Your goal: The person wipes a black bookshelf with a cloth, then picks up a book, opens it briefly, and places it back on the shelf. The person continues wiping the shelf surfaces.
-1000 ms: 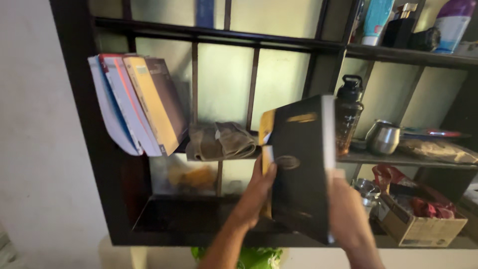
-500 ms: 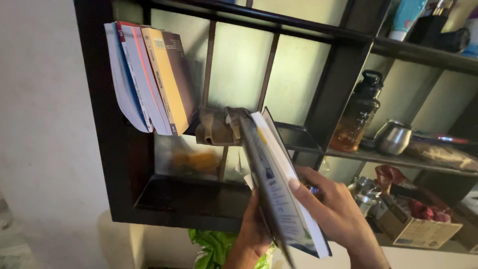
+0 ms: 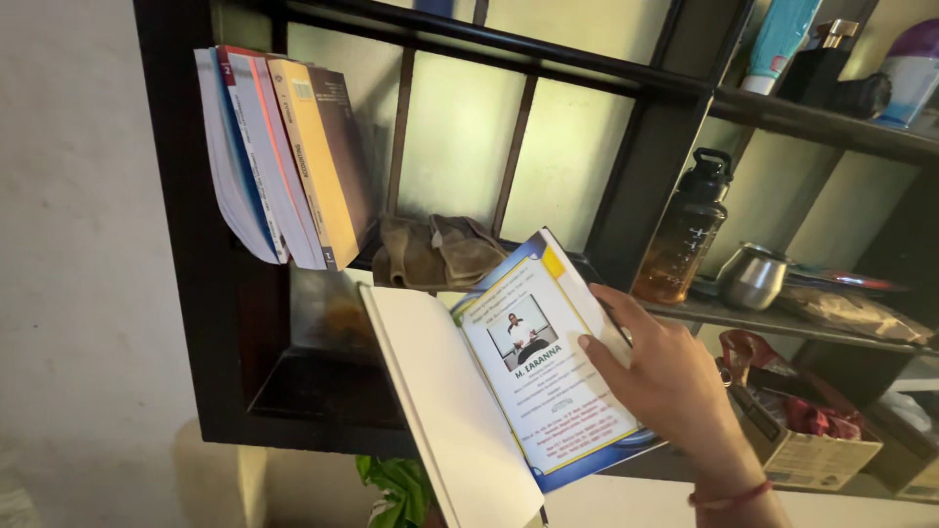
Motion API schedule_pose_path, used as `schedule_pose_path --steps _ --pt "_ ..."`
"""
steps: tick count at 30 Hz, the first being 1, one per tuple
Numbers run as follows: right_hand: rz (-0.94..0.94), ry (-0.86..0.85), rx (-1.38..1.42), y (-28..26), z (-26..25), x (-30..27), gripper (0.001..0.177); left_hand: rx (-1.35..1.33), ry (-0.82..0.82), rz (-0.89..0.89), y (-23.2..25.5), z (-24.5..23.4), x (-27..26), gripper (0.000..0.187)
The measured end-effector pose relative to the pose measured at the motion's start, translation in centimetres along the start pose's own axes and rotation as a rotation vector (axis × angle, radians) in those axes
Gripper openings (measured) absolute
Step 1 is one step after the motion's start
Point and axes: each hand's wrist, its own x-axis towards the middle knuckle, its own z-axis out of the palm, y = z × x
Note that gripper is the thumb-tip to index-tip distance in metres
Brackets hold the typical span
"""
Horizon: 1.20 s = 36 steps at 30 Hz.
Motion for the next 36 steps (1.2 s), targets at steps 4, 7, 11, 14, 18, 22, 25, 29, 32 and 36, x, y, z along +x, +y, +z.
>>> schedule_pose_path --steps 4,7,11,14,18,22,25,29,32,36 --pt "-0.067 0.18 -0.018 -0.4 1.4 -0.6 0.073 0.009 0.017 0.027 0.8 -0.4 -0.4 0.063" --pt "-0.161 0.317 0.075 -0.5 2.7 -0.8 0.071 0.016 0.029 0.033 1.2 -0.5 -0.6 0.062" --pt "-0.368 0.5 0.126 -0.8 3.5 -0.5 0.05 0.012 0.034 0.034 0.9 -0.4 -0.5 0.061" --pt "-0.505 0.553 0.048 -1.6 3.5 -0.6 0.043 0.01 0.03 0.043 1.1 -0.1 -0.3 0.06" --pt "-0.112 -0.005 0.117 -2.8 2.7 -2.0 0.039 0.018 0.014 0.055 1.6 0.7 0.5 0.059" --pt "-0.364 0.0 0.323 -3.4 1.8 -2.6 0.047 0.031 -0.014 0.066 2.0 1.2 0.9 0.058" --pt "-0.251 -0.249 0.551 -3.3 1.4 -1.9 0.057 0.028 -0.005 0.062 2.1 1.3 0.7 0.058" --pt "-0.063 -0.478 1.079 -3.5 3.2 -0.7 0.044 0.02 0.008 0.065 1.8 1.4 0.3 0.057" --pt "0.056 -0.499 1.291 -3.7 5.1 -0.4 0.036 0.012 0.006 0.063 1.9 1.4 0.2 0.056" --pt "0.236 -0.498 1.485 -3.5 6.8 -0.4 0.03 0.011 0.016 0.07 2.3 1.0 -0.1 0.055"
